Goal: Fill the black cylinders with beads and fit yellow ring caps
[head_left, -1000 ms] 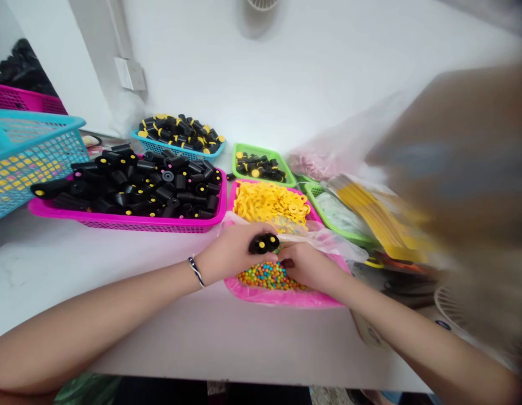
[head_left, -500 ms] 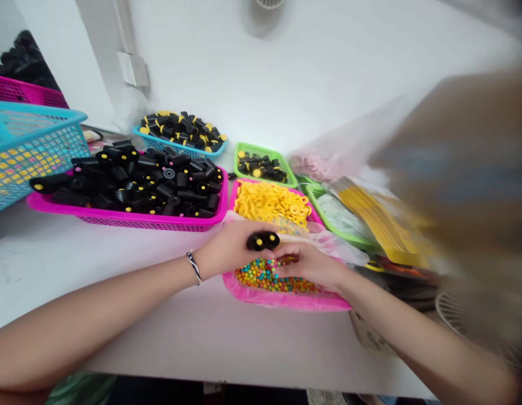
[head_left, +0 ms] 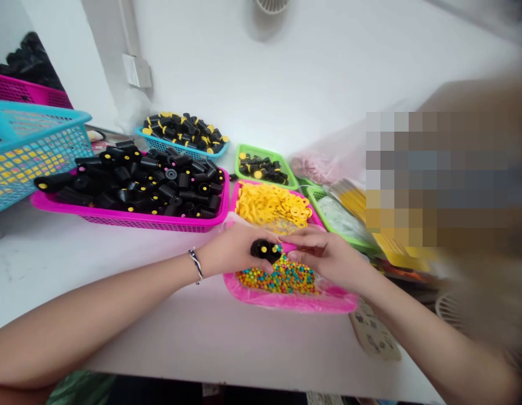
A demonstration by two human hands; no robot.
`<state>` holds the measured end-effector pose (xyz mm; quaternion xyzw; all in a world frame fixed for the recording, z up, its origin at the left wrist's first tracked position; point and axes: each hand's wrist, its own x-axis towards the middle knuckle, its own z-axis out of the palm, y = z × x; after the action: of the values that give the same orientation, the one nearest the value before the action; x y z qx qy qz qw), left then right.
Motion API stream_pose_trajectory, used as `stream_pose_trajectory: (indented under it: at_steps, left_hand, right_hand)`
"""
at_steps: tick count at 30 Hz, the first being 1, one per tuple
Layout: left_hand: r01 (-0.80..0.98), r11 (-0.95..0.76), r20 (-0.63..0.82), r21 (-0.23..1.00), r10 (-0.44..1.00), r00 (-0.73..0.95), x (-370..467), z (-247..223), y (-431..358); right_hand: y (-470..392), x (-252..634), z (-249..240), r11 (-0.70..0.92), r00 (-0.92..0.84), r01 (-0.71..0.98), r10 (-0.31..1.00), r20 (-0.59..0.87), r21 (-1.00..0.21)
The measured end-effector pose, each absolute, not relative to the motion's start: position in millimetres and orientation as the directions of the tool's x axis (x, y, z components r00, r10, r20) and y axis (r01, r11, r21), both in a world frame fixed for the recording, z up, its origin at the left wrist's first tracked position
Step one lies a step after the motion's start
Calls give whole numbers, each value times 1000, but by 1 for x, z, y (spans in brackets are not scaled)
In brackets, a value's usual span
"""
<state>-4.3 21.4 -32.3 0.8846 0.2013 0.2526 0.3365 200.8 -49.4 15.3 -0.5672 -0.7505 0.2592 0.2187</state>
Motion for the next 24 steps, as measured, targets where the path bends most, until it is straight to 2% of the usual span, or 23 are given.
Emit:
stream_pose_trajectory:
  at_steps: [5, 10, 12, 15, 16, 20, 22, 24]
  left_hand:
    - [211, -721, 336, 660, 535, 775, -5, -35, 22]
    - [214, -730, 336, 649, 528, 780, -4, -36, 23]
    - [219, -713, 320, 666, 539, 779, -4, -36, 23]
    - [217, -681, 306, 700, 561, 769, -5, -35, 20]
    - [211, -673, 309, 709, 565, 765, -5, -34, 19]
    - [223, -634, 291, 740, 601, 745, -6, -32, 18]
    - [220, -591, 274, 776, 631, 726, -5, -31, 18]
    - [179, -545, 273, 819, 644, 714, -4, -30, 18]
  right_hand:
    - [-48, 198, 20, 345, -319, 783, 937, 141, -518]
    - [-51, 196, 27, 343, -295, 824, 939, 174, -452]
    - [-54, 195, 32, 327, -274, 824, 945, 179, -463]
    - [-60, 199, 34, 273, -265, 826, 960, 87, -494]
    - [-61, 201, 33, 246, -263, 855, 964, 29, -456]
    - [-58, 212, 10, 203, -237, 962, 953, -189, -185]
    - [-54, 216, -7, 208, -240, 965, 945, -221, -161]
    - [-49, 218, -21, 208, -248, 960, 941, -229, -185]
